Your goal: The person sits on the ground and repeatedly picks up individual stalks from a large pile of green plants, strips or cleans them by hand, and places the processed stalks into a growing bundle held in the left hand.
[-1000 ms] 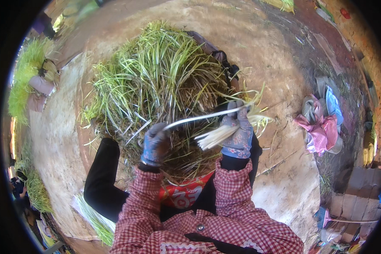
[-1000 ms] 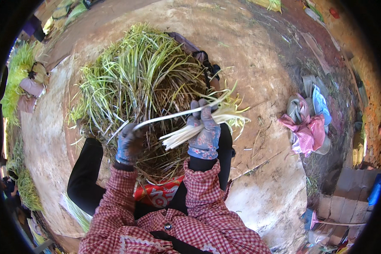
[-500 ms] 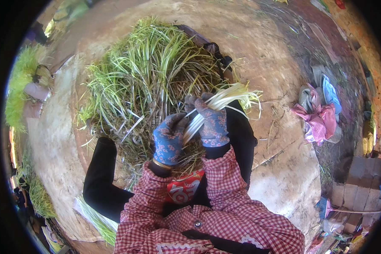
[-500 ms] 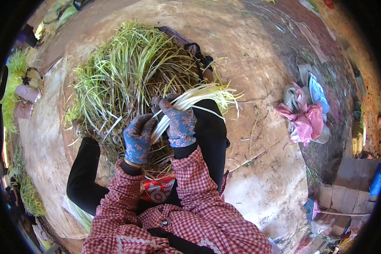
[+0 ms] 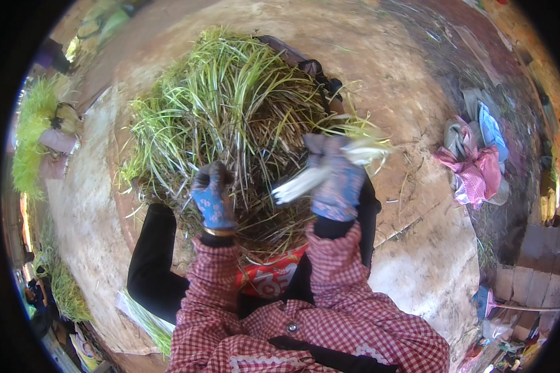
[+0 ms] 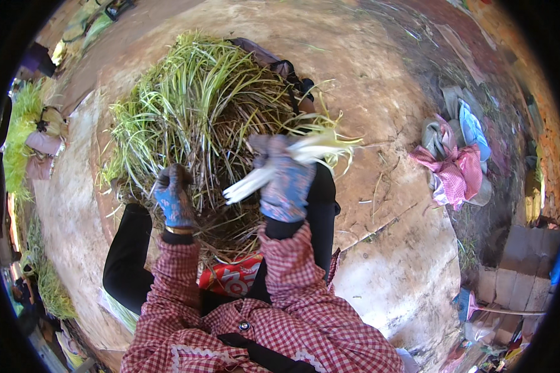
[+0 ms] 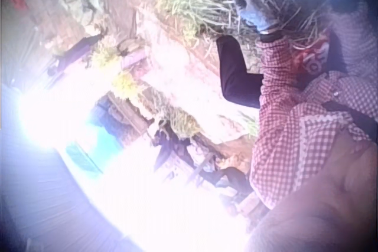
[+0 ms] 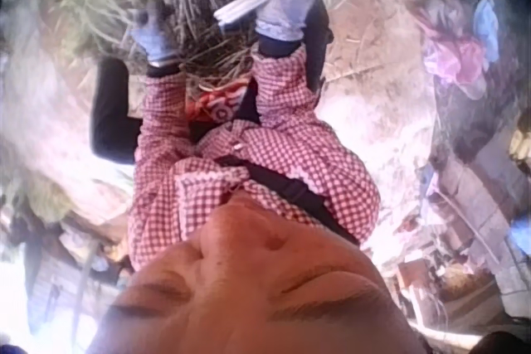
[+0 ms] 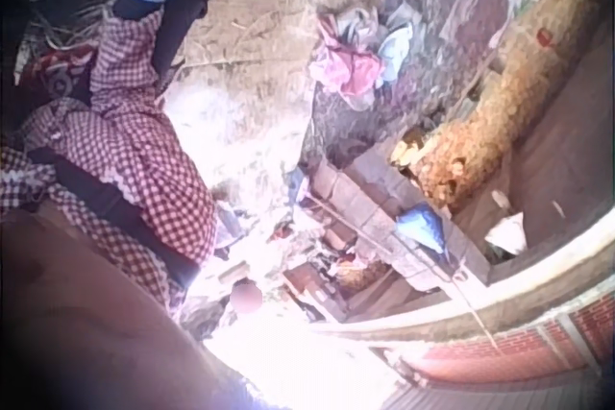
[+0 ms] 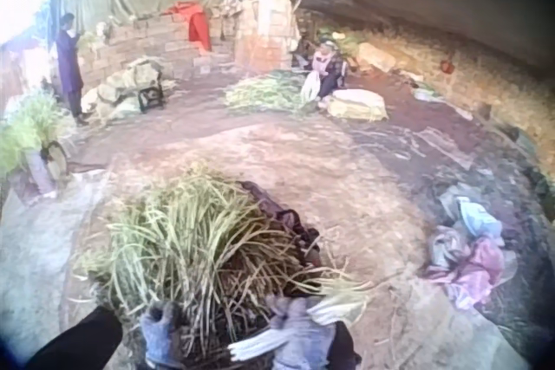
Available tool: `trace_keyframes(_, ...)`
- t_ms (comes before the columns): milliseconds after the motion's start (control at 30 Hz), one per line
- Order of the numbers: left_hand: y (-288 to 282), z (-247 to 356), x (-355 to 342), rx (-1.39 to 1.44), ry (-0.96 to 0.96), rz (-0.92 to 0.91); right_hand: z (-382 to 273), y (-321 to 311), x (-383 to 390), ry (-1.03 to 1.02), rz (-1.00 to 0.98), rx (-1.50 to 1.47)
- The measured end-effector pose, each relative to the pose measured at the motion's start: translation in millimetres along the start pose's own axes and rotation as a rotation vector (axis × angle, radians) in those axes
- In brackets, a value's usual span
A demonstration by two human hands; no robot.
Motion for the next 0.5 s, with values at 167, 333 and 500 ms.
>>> trace_keyframes(167,-3.2,-22.4,-49.6,-0.967,0.117,-0.137,-93.8,-25.6,16.7,-0.549,-0.088,-0.282)
trace_keyframes(333,31.0,-83.9,-88.7,-1.563,0.159,-0.411,-47.2,-4.2,-2.1,-0.252,-0.307,-0.436)
trace_keyframes(500,-10.6,-11.8,-89.1,-1.501,0.126,-0.094,-22.7,-7.9,-6.8,-0.146,-0.26,-0.485)
Point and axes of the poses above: each hand's wrist, its own x-axis away from the middle knuckle, its own y-axis out of the palm, z = x × y, the point moved 10 cm from there along -x, towards the middle knuckle, and after that the axes turned 3 degrees about x, right-handed, at the moved point
